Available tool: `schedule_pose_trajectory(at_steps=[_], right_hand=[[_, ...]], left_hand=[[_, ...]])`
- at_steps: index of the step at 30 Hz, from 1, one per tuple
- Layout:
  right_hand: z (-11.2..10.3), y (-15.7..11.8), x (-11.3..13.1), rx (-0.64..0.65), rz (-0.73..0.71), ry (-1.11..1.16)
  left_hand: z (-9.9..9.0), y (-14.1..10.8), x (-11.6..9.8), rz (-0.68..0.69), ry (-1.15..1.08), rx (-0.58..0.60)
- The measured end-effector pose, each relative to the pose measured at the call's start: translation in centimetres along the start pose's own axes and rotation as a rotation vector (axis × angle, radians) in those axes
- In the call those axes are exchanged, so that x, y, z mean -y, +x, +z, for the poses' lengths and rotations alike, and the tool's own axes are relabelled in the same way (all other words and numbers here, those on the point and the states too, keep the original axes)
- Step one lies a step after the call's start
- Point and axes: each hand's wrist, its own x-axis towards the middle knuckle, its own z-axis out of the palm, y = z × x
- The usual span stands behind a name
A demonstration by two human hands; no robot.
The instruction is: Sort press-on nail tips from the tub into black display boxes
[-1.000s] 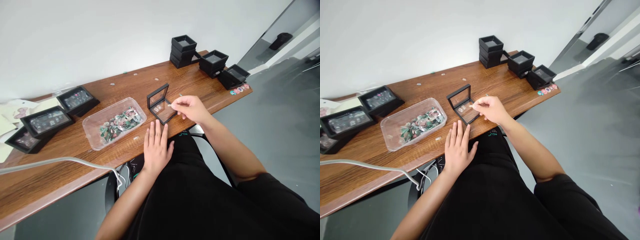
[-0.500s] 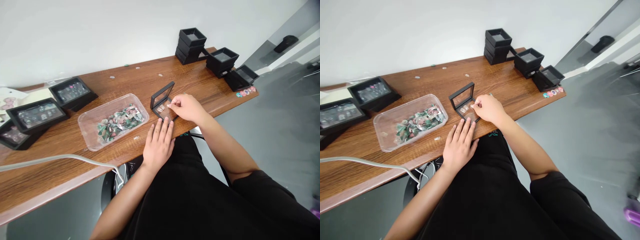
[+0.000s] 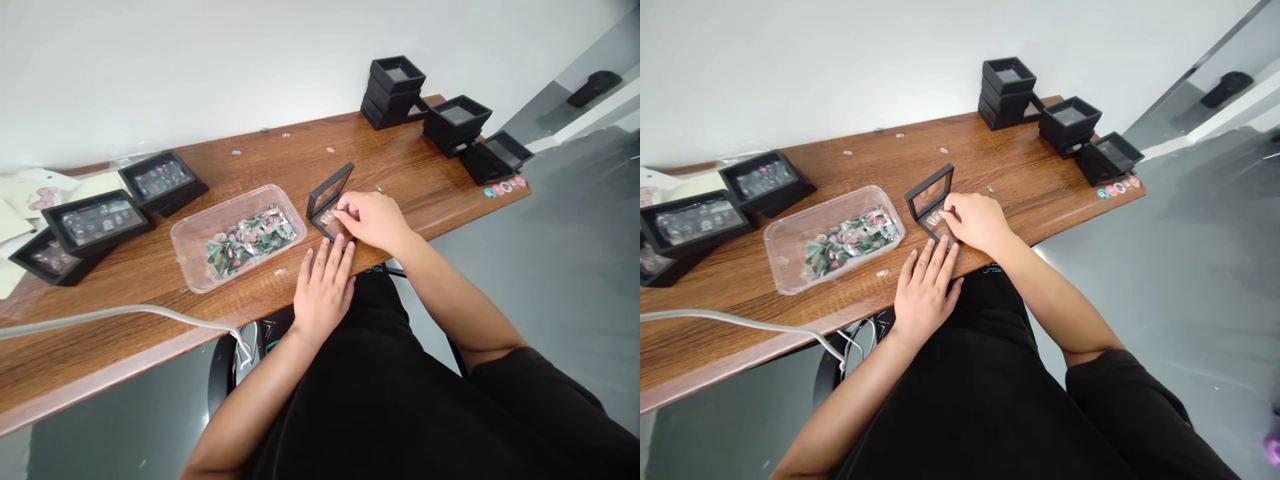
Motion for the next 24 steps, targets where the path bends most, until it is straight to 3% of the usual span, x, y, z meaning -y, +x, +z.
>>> schedule_pose_trajectory(at_steps=[7,10,15,19,20,22,24], right_hand=[[0.9,-0.2,-0.4,-0.111,-0.041,0.075],[1.6,-0.6,-1.0,-0.202,-0.078,0.156],[2.7,-1.4,-2.6,-0.381,-0.105,0.309],[2.7,-1.5,-3.6,-0.472,-0.133,0.422],[2.6,-1.5,-3.7,-0.483,-0.134,0.459],[2.5,-1.5,-3.8,-0.48,-0.136,0.532],[2.5,-1.5,-3.9,-0.467,-0.139,0.573]], left_hand=[[-0.1,-0.1,-0.2,-0.005,-0.045,0.011],[-1.3,-0.6,-0.3,0.013,-0.086,0.0],[-7.0,-1.6,1.3,-0.07,-0.156,-0.071],[-11.6,-1.0,5.2,-0.196,-0.13,-0.282],[-12.3,-0.7,6.3,-0.285,-0.072,-0.264],[-13.2,0.1,8.4,-0.494,0.038,-0.115],[-13.5,0.8,10.1,-0.588,0.103,0.022]])
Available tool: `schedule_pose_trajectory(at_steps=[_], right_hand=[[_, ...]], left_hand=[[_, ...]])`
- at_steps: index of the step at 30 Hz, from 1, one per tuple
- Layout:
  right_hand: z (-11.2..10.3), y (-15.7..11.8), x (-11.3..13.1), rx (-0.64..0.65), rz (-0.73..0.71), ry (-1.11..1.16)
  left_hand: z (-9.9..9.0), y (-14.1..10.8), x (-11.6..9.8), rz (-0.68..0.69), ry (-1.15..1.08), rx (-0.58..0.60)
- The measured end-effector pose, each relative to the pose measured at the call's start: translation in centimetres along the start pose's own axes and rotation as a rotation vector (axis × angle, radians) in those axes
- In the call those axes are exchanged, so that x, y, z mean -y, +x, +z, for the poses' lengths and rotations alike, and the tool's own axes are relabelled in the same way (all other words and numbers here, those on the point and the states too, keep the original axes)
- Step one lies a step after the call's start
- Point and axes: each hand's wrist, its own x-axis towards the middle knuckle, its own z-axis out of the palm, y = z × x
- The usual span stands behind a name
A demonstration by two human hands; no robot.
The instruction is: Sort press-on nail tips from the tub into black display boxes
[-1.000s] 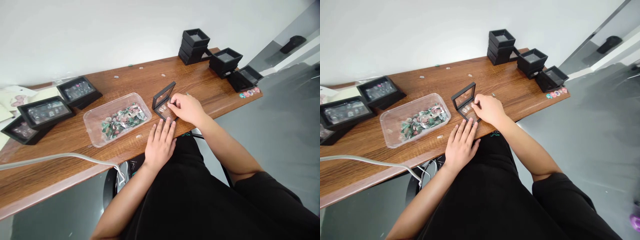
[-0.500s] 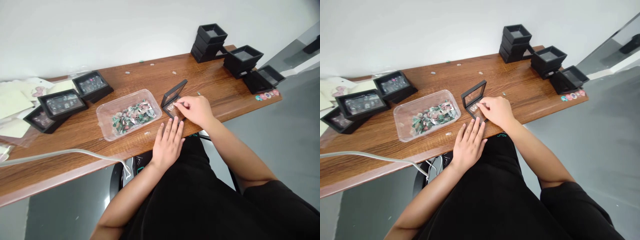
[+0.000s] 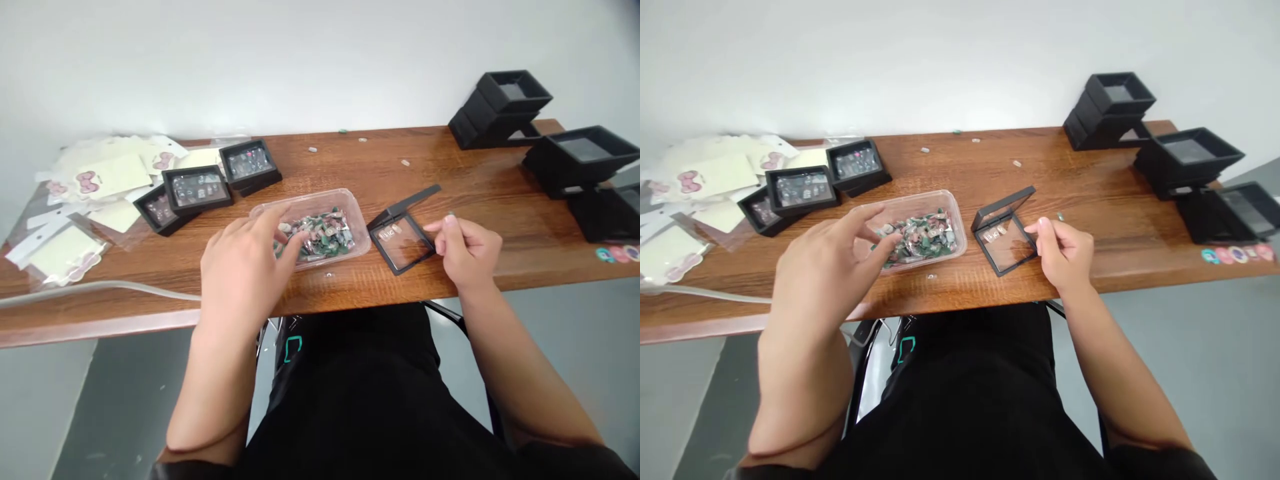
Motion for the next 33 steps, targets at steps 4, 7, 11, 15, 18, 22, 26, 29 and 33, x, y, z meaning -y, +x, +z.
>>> schedule_pose_trajectory(at_steps=[4,7,11,15,18,22,26,29,33], right_hand=[[-0.1,-0.3,0.0,0.031,-0.049,-0.052],[-0.3,-0.5,0.1,0.067,-0.103,-0.118],[-0.5,-0.6,0.5,0.098,-0.182,-0.158],[-0.7,-0.6,0.7,0.098,-0.234,-0.133],[-0.8,-0.5,0.5,0.093,-0.271,-0.08],[-0.7,-0.4,0.1,0.061,-0.262,-0.04],[-0.7,-0.5,0.1,0.033,-0.247,0.001],[-0.8,-0.5,0.4,0.09,-0.209,-0.019],[-0.9,-0.3,0.7,0.125,-0.17,-0.031]], left_hand=[[0.8,2.1,1.0,0.142,0.053,0.192],[1.6,3.1,1.1,0.177,0.061,0.232],[1.7,3.9,0.8,0.24,0.113,0.204],[0.6,4.6,0.6,0.299,0.149,0.145],[0.4,5.2,-0.2,0.388,0.129,0.143],[1.6,6.1,-1.4,0.475,0.074,0.302],[2.8,6.7,-1.7,0.472,0.045,0.351],[3.0,6.8,-1.6,0.474,0.024,0.318],[2.9,7.0,-1.6,0.446,-0.071,0.403]])
